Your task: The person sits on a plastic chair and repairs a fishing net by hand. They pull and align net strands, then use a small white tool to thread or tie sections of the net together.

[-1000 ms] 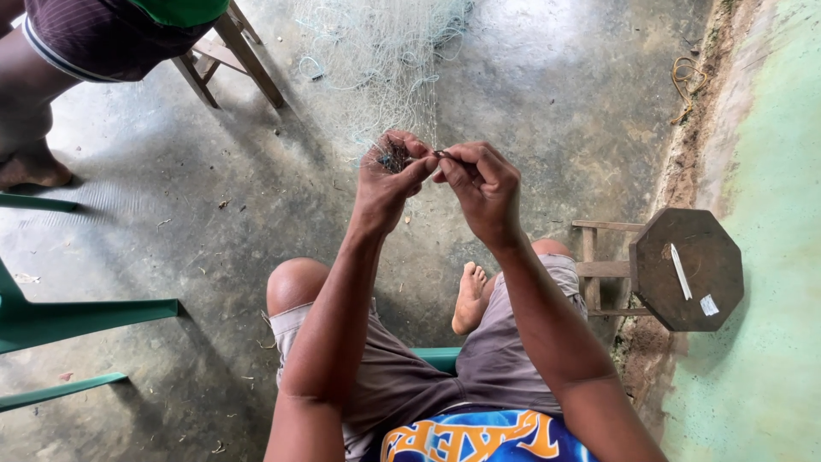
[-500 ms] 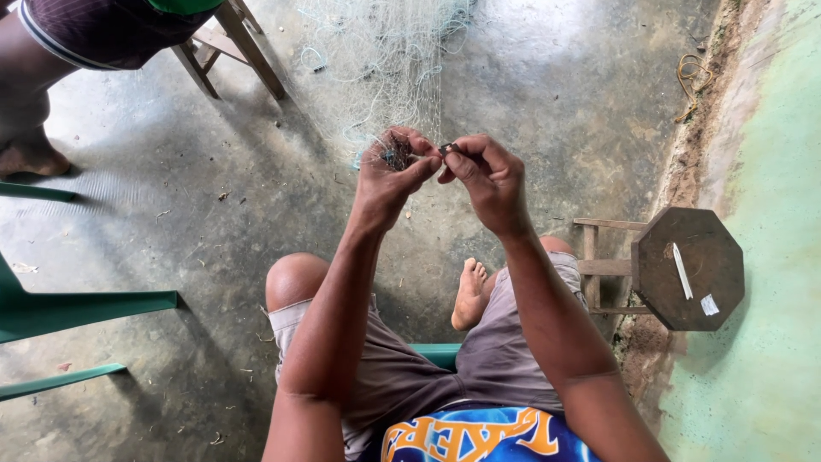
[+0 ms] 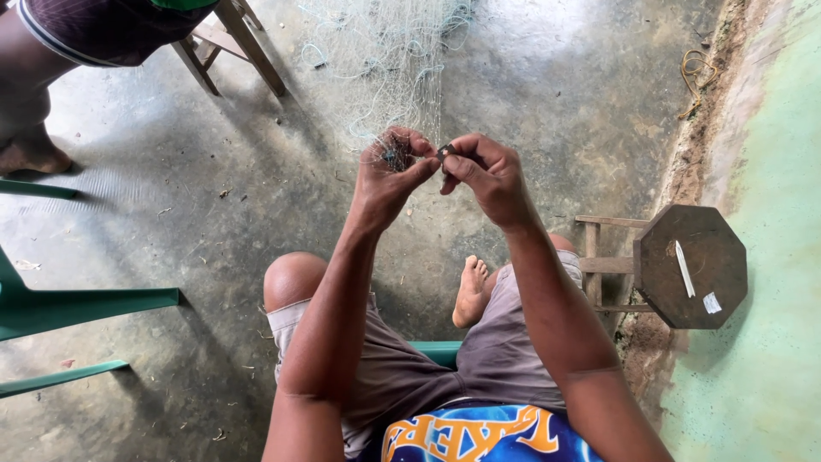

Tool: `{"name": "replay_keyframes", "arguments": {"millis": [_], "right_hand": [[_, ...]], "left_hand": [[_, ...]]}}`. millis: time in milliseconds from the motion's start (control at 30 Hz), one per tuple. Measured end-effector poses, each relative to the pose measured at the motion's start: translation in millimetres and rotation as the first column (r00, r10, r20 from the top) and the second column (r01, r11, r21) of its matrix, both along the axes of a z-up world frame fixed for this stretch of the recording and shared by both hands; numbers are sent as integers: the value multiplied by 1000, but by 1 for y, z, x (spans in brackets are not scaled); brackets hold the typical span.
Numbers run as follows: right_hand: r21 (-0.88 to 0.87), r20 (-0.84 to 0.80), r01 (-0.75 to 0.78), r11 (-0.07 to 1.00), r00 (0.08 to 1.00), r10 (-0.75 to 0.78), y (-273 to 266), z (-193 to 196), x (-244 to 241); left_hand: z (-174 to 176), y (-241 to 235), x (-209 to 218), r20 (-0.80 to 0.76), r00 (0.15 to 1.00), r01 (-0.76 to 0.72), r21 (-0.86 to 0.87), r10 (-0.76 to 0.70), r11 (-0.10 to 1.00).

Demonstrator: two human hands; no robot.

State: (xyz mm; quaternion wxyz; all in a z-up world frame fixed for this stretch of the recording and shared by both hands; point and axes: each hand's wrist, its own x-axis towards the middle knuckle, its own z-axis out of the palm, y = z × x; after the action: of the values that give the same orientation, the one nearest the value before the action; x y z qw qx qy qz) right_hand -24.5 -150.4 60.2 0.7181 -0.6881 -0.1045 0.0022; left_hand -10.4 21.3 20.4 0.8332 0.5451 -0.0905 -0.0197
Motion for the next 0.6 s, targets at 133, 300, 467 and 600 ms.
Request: {"name": "replay_keyframes", "arguments": {"millis": [133, 300, 467, 600], "right_hand": [[32, -34, -13, 999, 999, 14, -6, -11, 4], [147, -109, -75, 986, 990, 91, -12, -17, 5], [161, -125, -137, 977, 980, 157, -15, -25, -1], [293, -166, -142, 946, 966, 197, -20, -22, -15]], "left_hand": [[2, 0, -3, 4, 1000, 7, 19, -7, 1000], [-3, -1, -1, -19, 999, 42, -14, -42, 999], [9, 2, -3, -50, 998, 48, -42, -50, 998], [14, 5, -5, -111, 989, 77, -156, -95, 985]]}}
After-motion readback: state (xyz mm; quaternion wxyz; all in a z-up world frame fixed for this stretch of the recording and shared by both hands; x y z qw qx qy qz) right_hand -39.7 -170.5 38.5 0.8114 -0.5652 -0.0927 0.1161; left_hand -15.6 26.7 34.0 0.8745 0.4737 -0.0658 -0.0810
